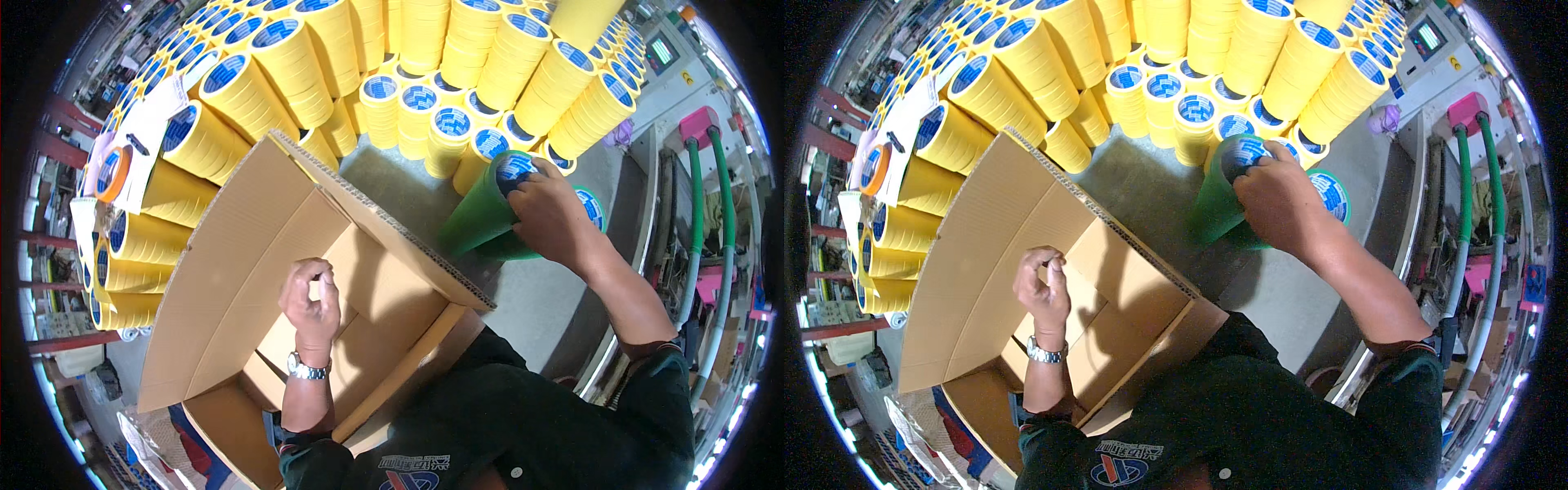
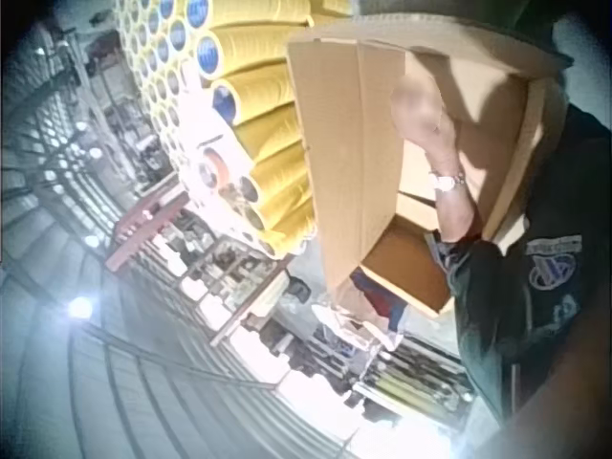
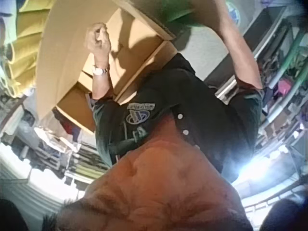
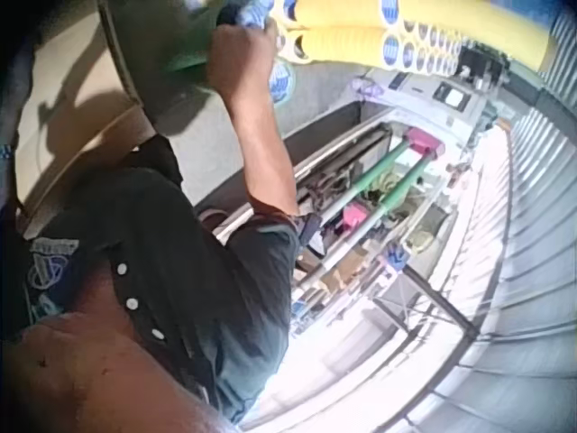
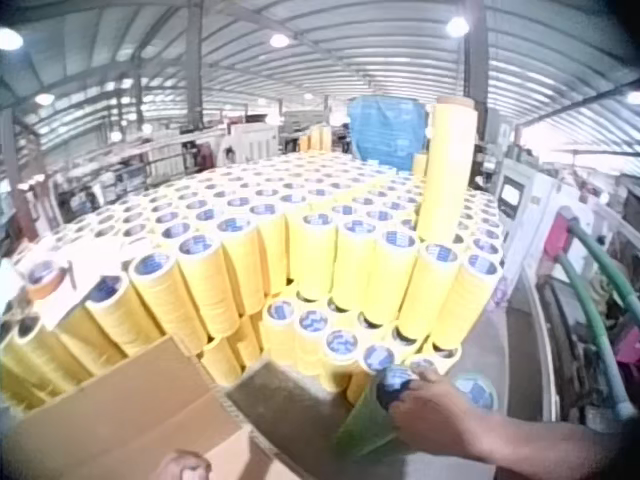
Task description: The worker is sorting pink documents, retrieving green foam-covered tubes from a machine, and packing green tape rings into a cardboard box.
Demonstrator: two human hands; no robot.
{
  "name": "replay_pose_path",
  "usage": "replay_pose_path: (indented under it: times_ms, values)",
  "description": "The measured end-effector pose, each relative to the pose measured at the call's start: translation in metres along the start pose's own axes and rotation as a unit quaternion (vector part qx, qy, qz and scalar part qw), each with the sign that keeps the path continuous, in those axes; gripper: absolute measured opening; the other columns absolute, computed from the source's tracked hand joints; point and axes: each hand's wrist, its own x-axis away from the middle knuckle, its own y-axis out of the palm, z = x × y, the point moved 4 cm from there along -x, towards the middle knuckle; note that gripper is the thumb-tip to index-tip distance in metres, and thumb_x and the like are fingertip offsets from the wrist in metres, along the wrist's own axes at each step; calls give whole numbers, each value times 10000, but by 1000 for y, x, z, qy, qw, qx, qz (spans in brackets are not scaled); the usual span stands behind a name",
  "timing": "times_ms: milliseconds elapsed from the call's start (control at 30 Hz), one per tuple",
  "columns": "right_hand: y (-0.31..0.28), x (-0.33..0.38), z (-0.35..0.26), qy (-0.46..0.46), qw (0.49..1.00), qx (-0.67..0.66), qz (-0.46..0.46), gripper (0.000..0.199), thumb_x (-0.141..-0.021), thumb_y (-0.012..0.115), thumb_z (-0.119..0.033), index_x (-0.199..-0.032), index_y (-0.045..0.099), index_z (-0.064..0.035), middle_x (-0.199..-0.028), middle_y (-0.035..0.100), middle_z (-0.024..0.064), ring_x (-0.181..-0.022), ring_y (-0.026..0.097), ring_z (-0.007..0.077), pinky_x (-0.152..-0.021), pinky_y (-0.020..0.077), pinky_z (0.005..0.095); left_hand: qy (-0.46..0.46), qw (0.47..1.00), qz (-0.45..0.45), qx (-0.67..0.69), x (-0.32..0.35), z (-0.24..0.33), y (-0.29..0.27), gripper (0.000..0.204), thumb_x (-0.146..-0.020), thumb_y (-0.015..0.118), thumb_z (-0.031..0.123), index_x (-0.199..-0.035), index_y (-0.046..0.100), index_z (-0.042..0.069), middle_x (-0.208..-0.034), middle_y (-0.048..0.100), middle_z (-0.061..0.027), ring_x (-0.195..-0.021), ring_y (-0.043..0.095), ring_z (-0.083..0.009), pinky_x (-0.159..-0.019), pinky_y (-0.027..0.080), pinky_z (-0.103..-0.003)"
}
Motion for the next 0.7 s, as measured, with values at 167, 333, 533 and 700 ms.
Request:
replay_pose_path:
  times_ms: [167,333,533,700]
  values:
    - [-4,-3,-1,65,982,-164,68,31,-650,661,-28,-667,637,-39,-734,661,157,-838,655,338,-1072,391,466,-20,997,53,53,-2,-2,-23,68,-953,573,7,-1002,606,-27,-912,651,-154,-793,622,-206,-696,532,-316]
    - [-12,0,8,115,971,-208,33,210,-620,778,-47,-789,655,-26,-802,659,159,-910,646,341,-1099,370,504,13,994,64,83,-8,12,-25,94,-955,562,13,-1031,597,-31,-931,647,-165,-826,629,-211,-738,542,-325]
    - [-34,4,35,154,952,-253,74,294,-639,783,-39,-913,681,-29,-882,676,194,-920,643,380,-1091,391,525,26,992,58,105,-14,25,-20,133,-958,566,33,-1075,587,-27,-996,636,-181,-843,635,-220,-760,553,-335]
    - [-107,7,15,83,894,-360,254,245,-679,778,-63,-900,674,-44,-864,673,149,-881,654,353,-1114,368,520,31,977,96,186,-10,39,-34,286,-944,610,89,-1199,546,-25,-1147,603,-220,-929,646,-244,-813,570,-359]
